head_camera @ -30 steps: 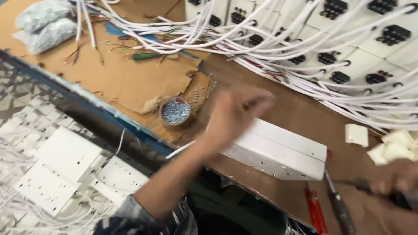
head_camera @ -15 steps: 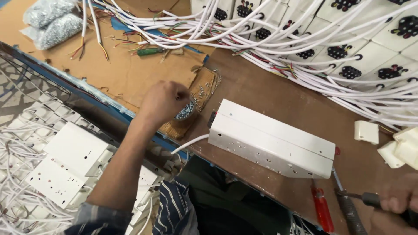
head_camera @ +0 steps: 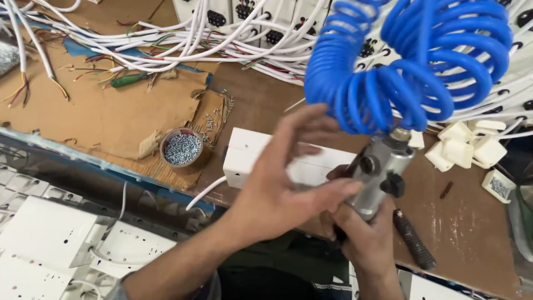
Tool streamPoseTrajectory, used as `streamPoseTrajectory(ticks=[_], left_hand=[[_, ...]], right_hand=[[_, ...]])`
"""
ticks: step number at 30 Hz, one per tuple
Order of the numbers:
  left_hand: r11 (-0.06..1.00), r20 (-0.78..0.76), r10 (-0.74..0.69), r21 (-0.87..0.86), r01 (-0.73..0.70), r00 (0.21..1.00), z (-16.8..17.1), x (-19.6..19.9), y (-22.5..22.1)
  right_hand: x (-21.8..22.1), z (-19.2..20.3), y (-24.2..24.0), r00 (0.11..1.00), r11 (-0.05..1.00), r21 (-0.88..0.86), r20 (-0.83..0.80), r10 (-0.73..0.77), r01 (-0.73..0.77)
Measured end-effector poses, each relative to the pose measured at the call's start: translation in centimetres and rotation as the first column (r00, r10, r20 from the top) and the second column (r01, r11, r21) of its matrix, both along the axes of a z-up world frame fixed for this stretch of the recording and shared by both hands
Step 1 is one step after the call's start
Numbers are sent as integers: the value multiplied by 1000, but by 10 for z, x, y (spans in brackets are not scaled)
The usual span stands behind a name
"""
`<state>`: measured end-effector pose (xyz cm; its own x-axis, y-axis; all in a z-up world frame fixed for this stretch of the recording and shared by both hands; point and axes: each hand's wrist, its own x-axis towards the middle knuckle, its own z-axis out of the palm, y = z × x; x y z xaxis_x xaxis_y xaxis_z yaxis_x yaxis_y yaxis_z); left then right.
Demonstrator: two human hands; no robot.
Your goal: Assembling plastic electronic boxes by managing wiring, using a mallet to fit components, and securing with a pneumatic screwdriver.
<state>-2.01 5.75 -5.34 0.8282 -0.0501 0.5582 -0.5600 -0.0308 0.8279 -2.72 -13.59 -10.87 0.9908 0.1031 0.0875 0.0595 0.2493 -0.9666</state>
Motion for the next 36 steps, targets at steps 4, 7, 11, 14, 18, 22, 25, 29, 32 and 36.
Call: streamPoseTrajectory(ticks=[4,7,11,14,18,22,25,29,32,36], left_hand=[[880,-152,-376,-368,301,914,-19,11,-23],[828,-261,-481,-450,336,837,-10,2,-31],[763,-179,-540,-517,389,822,-11,-2,-38],[789,-185,-503,-496,362,844,-15,-6,-40],[804,-146,-402,-528,273,904,-23,-6,-46],[830,-211,-361,-516,210,909,-22,-5,-44],[823,-168,-354,-523,221,920,-18,-4,-43],[801,-199,-413,-544,250,889,-12,0,-23],[898,-294,-389,-330,290,873,-6,2,22],[937,-270,318,234,-258,909,-20,9,116]], right_hand=[[-2,-5,0,995,994,49,-22,98,-97],[-6,-13,-9,992,993,-13,-54,115,-116],[-7,-22,-10,985,984,-104,-104,135,-146],[-8,-16,-4,981,976,-149,-134,141,-161],[-8,-14,2,982,950,-282,-162,94,-137],[-5,-15,3,987,928,-346,-129,101,-140],[-4,-13,7,987,929,-344,-132,94,-134],[-5,-10,2,987,937,-328,-144,74,-119],[-8,-10,-16,984,956,-282,-173,28,-77],[40,-55,-95,963,991,-36,-241,120,-132]])
